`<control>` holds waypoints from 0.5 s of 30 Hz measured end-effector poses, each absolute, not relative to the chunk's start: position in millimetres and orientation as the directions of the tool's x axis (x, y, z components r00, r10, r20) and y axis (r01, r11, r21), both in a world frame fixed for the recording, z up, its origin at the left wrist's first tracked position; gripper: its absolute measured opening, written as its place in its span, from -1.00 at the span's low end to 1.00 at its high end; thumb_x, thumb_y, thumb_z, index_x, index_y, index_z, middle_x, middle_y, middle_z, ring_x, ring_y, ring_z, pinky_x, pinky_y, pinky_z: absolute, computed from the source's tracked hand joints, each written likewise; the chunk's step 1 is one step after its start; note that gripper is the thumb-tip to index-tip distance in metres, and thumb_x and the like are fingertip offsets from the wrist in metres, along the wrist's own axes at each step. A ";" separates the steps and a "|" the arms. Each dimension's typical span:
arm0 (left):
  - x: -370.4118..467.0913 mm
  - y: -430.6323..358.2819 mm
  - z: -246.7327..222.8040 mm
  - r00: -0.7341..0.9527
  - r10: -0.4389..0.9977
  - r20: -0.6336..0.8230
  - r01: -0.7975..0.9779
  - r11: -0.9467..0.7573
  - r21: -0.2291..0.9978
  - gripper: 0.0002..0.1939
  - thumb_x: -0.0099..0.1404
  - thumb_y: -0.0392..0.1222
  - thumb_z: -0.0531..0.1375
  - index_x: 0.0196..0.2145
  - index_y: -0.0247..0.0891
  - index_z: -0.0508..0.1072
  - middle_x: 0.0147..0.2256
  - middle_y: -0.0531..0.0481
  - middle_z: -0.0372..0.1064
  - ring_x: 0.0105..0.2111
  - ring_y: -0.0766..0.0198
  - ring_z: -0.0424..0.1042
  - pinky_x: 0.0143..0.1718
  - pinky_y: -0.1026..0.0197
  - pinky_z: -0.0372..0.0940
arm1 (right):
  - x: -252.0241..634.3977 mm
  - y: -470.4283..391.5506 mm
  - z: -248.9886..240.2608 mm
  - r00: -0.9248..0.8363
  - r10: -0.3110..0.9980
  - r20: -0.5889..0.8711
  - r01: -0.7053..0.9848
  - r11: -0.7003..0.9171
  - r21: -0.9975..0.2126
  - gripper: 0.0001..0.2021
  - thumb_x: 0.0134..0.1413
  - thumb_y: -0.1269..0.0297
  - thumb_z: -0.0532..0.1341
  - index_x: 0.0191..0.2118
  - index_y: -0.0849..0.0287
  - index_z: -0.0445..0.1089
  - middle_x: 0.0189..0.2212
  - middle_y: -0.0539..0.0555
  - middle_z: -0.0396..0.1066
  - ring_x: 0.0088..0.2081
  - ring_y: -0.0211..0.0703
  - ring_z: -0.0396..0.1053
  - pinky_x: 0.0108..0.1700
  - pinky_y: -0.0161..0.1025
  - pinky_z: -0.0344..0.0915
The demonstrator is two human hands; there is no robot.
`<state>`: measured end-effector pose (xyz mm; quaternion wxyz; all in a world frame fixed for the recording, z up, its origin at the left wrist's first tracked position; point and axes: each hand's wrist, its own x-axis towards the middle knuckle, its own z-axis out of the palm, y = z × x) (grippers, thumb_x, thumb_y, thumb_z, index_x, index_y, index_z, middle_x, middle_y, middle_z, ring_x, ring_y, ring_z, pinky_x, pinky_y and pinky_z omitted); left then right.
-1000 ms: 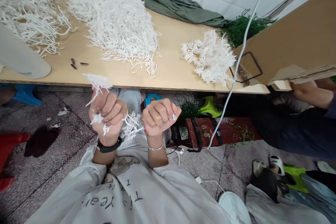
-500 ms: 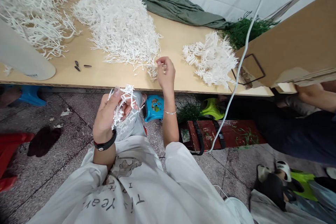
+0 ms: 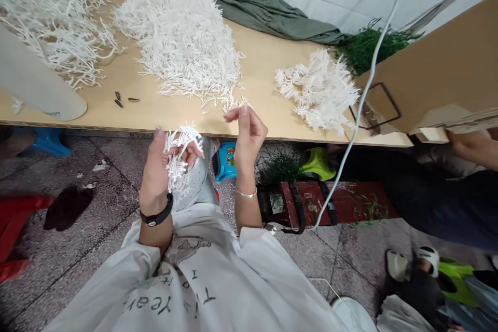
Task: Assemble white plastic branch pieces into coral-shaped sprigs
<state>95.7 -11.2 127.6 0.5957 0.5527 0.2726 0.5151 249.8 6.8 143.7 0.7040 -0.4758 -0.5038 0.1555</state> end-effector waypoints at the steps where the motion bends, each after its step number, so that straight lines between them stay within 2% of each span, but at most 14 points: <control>1: 95.9 -11.8 129.5 0.338 0.906 0.253 -0.285 -0.158 0.946 -0.44 0.37 0.18 -0.15 -0.38 -0.27 0.45 -0.52 -0.06 0.29 -0.50 0.29 0.27 -0.50 0.23 0.16 | 244.3 -2.9 146.5 0.443 0.706 0.553 0.236 0.503 -0.832 -0.64 0.25 0.12 0.00 -0.52 0.15 0.29 -0.53 0.00 0.29 -0.42 -0.30 0.30 -0.25 -0.26 0.27; 4: 96.5 -13.1 135.7 0.332 0.889 0.316 -0.247 -0.241 0.938 -0.71 0.34 -0.01 0.05 -0.33 -0.27 0.41 -0.44 0.00 0.29 -0.44 0.34 0.25 -0.37 0.29 0.18 | 231.1 -23.2 149.7 0.408 0.731 0.546 0.194 0.515 -0.835 -0.63 0.24 0.12 0.02 -0.55 0.14 0.27 -0.58 -0.01 0.23 -0.50 -0.32 0.21 -0.39 -0.30 0.18; 6: 96.5 -13.0 138.3 0.327 0.876 0.356 -0.251 -0.283 0.926 -0.80 0.31 -0.06 0.11 -0.29 -0.26 0.37 -0.41 0.02 0.27 -0.40 0.35 0.24 -0.35 0.32 0.19 | 225.3 -30.3 148.9 0.394 0.741 0.544 0.190 0.514 -0.837 -0.63 0.24 0.12 0.03 -0.56 0.14 0.27 -0.58 -0.01 0.24 -0.51 -0.32 0.19 -0.42 -0.30 0.14; 9: 96.4 -11.4 139.4 0.330 0.867 0.373 -0.241 -0.304 0.921 -0.83 0.29 -0.10 0.14 -0.28 -0.25 0.33 -0.39 0.04 0.26 -0.40 0.39 0.24 -0.34 0.35 0.20 | 220.4 -36.3 146.5 0.374 0.756 0.538 0.187 0.507 -0.842 -0.66 0.23 0.10 0.05 -0.51 0.14 0.29 -0.55 0.00 0.25 -0.49 -0.31 0.20 -0.39 -0.29 0.15; 13: 96.9 -7.3 137.6 0.230 0.892 0.389 -0.187 -0.352 0.917 -0.83 0.19 -0.15 0.24 -0.35 -0.28 0.36 -0.40 0.04 0.32 -0.39 0.39 0.31 -0.32 0.36 0.24 | 218.2 -41.3 144.8 0.316 0.784 0.534 0.169 0.508 -0.845 -0.78 0.15 0.06 0.13 -0.26 0.09 0.33 -0.45 -0.01 0.23 -0.43 -0.30 0.19 -0.33 -0.29 0.17; 15: 96.9 -5.6 136.2 0.202 0.880 0.429 -0.141 -0.407 0.902 -0.86 0.15 -0.19 0.27 -0.39 -0.29 0.39 -0.40 0.03 0.36 -0.41 0.40 0.33 -0.33 0.36 0.25 | 217.5 -42.5 145.3 0.280 0.796 0.537 0.229 0.488 -0.842 -0.78 0.12 0.07 0.17 -0.20 0.09 0.30 -0.42 -0.01 0.22 -0.43 -0.31 0.16 -0.34 -0.30 0.15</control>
